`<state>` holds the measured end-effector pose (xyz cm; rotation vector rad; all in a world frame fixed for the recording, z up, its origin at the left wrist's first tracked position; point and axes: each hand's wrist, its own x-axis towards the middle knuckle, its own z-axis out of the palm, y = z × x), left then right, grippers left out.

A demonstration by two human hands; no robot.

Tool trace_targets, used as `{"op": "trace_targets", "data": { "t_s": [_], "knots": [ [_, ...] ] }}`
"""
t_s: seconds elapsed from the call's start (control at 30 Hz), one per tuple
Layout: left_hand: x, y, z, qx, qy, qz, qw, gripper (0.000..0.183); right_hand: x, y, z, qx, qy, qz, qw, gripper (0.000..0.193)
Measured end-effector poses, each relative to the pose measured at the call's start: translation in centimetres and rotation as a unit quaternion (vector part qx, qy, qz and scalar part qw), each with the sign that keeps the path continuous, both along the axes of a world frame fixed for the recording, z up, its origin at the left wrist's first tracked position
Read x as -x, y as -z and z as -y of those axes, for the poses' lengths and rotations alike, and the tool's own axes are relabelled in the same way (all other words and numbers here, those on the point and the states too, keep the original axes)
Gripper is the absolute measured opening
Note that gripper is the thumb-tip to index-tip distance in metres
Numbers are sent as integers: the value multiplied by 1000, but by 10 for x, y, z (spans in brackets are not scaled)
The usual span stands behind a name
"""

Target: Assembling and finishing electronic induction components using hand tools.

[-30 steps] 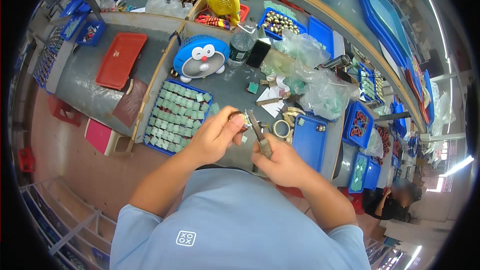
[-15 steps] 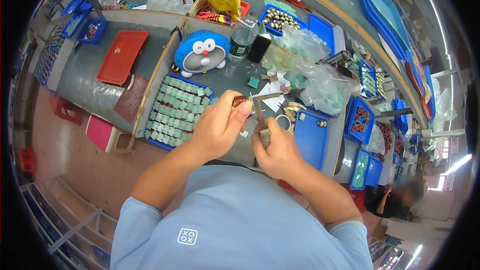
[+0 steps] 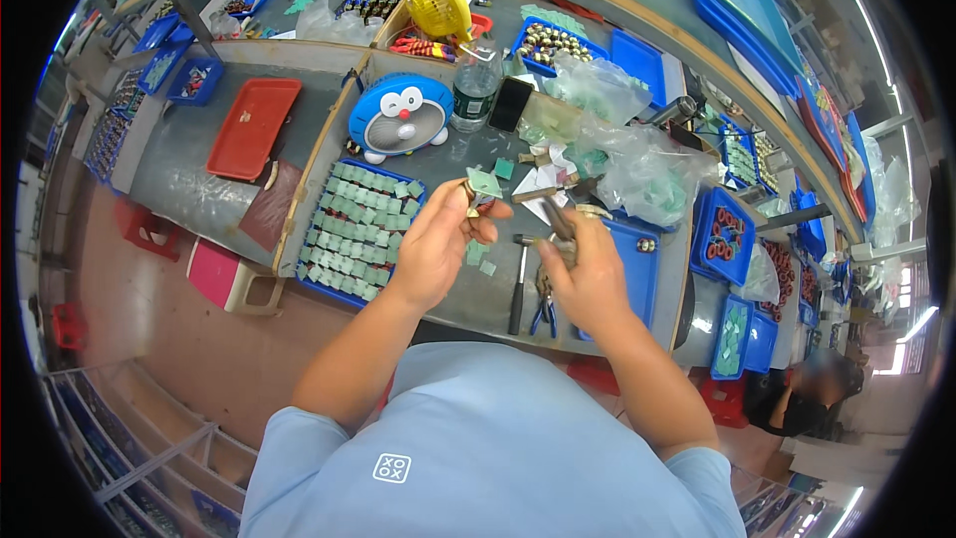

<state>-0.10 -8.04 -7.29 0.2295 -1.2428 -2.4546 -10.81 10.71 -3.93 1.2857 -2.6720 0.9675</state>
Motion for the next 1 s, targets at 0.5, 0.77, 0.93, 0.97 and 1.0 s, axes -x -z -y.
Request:
{"op": "trace_targets", "data": {
  "t_s": [0.5,0.77,0.93,0.97,1.0],
  "knots": [
    [1,-1,-54,125,96,-25,987,57,-18,7,-79,8,-22,48,999,57],
    [10,-2,-64,217,127,-61,966,54,-2,6,-95,-18,-27,-34,999,70],
    [11,-12,-66,234,162,-54,957,51,3,4,-101,-38,-29,-61,997,76],
    [9,-14,-66,244,165,-41,955,50,4,5,-102,-31,-40,-58,997,75],
    [8,-15,-65,254,167,-28,952,50,4,5,-102,-24,-51,-55,997,74]
  ]
}}
